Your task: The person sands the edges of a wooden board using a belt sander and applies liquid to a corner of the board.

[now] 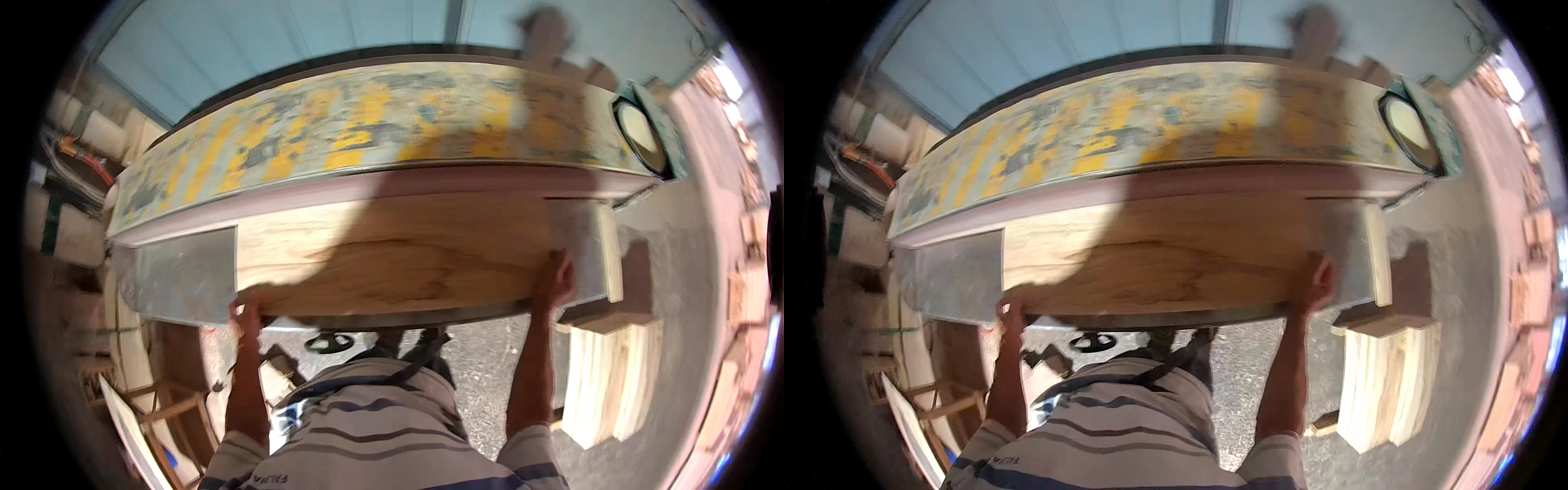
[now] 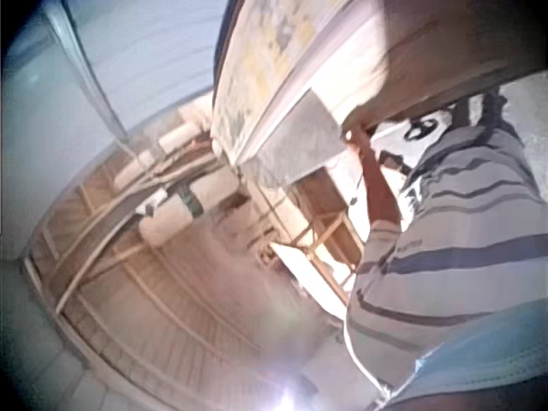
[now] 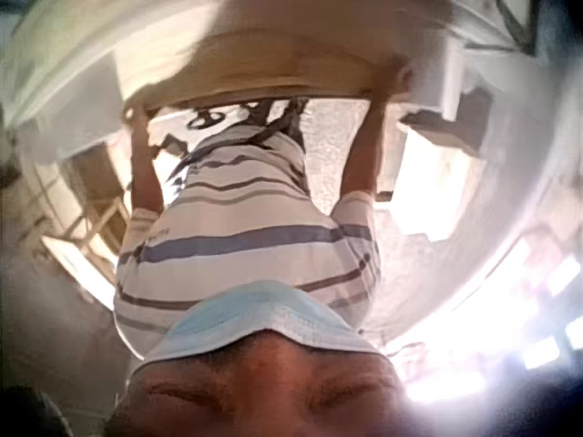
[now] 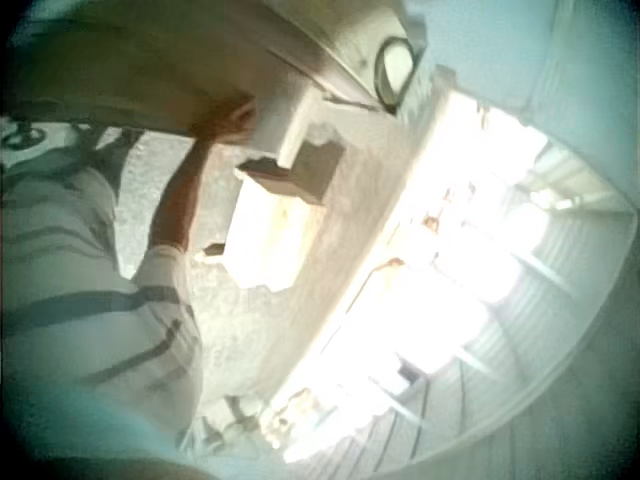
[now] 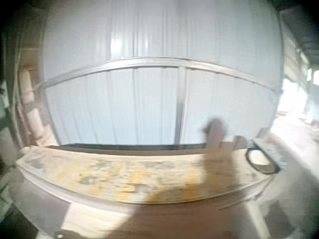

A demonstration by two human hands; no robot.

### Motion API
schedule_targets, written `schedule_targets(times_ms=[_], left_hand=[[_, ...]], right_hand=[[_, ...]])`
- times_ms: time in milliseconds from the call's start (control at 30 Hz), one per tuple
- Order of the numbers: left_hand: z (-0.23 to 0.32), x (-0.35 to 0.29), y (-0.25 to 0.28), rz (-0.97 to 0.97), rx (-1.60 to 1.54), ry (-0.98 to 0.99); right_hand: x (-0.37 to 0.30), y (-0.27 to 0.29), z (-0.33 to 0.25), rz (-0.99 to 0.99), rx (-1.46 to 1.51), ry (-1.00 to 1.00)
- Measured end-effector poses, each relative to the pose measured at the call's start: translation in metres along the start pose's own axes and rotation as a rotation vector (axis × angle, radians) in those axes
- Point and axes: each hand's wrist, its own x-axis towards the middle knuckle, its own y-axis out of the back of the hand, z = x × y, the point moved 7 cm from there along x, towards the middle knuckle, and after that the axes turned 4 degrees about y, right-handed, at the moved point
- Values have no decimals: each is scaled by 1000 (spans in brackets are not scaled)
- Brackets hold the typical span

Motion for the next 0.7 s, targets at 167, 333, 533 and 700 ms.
schedule_targets(times_ms=[167,333,533,700], left_hand=[[41,-3,3,-73,178,162],[6,66,36,-125,-63,203],[-25,121,87,-111,-11,221],[-63,153,75,-328,-68,265]], right_hand=[[-19,-5,-13,30,-5,29],[-58,-24,-20,28,-91,5],[-113,-55,-50,-45,-98,-81],[-108,-48,-64,-27,-120,-85]])
